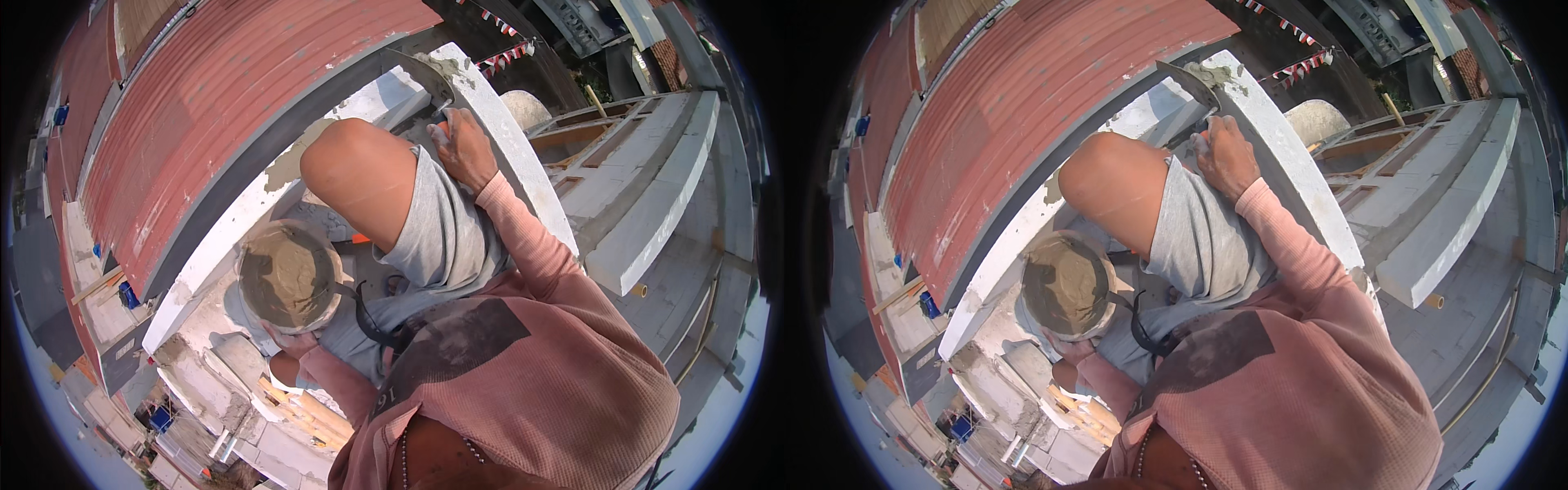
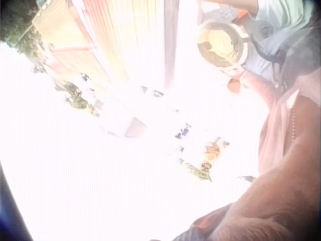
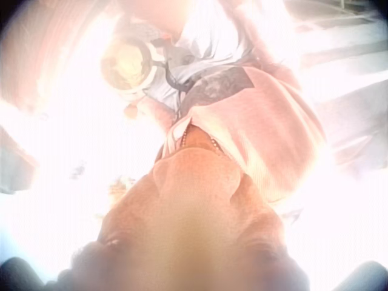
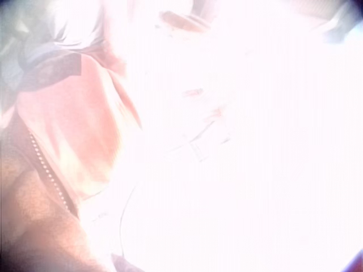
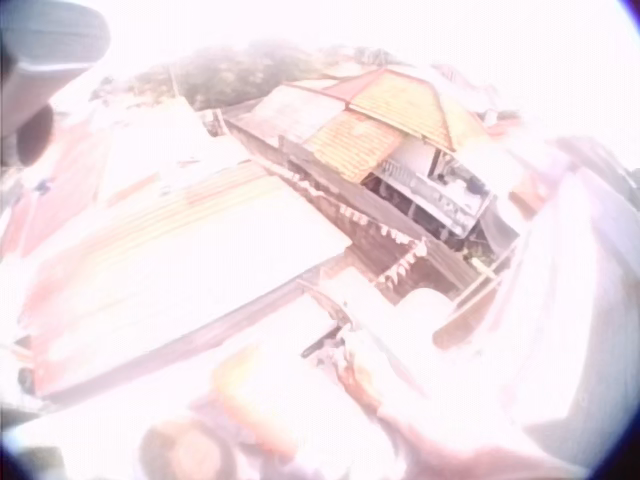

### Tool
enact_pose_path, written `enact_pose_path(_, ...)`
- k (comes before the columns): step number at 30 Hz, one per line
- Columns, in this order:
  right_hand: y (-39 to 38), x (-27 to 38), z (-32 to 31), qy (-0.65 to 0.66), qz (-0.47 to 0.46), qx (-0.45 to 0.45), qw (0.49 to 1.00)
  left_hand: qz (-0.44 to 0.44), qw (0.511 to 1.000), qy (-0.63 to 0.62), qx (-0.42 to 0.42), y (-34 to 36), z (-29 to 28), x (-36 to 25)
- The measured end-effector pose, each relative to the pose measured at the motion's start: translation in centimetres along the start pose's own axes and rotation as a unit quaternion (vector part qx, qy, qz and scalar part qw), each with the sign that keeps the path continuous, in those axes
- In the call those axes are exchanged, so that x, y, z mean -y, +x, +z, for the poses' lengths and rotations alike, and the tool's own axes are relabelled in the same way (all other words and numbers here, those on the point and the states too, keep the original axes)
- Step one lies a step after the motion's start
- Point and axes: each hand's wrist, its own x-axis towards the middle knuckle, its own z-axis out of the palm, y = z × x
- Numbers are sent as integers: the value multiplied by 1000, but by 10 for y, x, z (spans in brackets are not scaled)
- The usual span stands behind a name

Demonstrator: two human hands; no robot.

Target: The person applies mortar onto a wall structure using a trowel, places a concrete block on top, taps it into place with a hammer, and spreads additional mortar over the surface with the trowel.

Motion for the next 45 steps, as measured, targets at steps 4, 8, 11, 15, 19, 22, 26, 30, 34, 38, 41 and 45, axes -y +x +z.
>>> enact_pose_path(4, 7, -15, 4, -1, 42, -7, 999, 4, 1000, 12, -4, 1, -4, 5)
enact_pose_path(8, 17, -29, -10, -31, 69, 15, 997, 32, 998, 50, 22, 19, -28, 8)
enact_pose_path(11, 12, -20, -29, -15, 37, -33, 999, 25, 999, 5, 35, 19, -34, 8)
enact_pose_path(15, 19, -26, -14, -16, 69, -55, 996, 85, 979, 145, 116, 30, -46, 10)
enact_pose_path(19, 18, -24, -3, -21, 61, -17, 998, 81, 982, 129, 110, 25, -38, 9)
enact_pose_path(22, 16, -21, -4, -6, 56, -3, 998, 4, 999, 0, 41, 8, -12, 3)
enact_pose_path(26, 16, -17, -3, 1, 56, -28, 998, 5, 999, 7, 41, 6, -10, 2)
enact_pose_path(30, 19, -27, 2, -12, 28, -16, 999, 10, 997, 9, 76, 14, -21, 4)
enact_pose_path(34, 16, -22, 1, 5, 40, -31, 999, -26, 996, -34, 83, 12, -14, 5)
enact_pose_path(38, 22, -31, -6, -6, 38, -26, 999, -26, 998, -31, 46, 18, -28, 10)
enact_pose_path(41, 20, -22, -12, -10, 34, -36, 999, 263, 870, 388, 154, 42, -65, 12)
enact_pose_path(45, 15, -39, -31, -19, 26, -97, 995, -20, 999, -18, 40, 5, -14, 2)
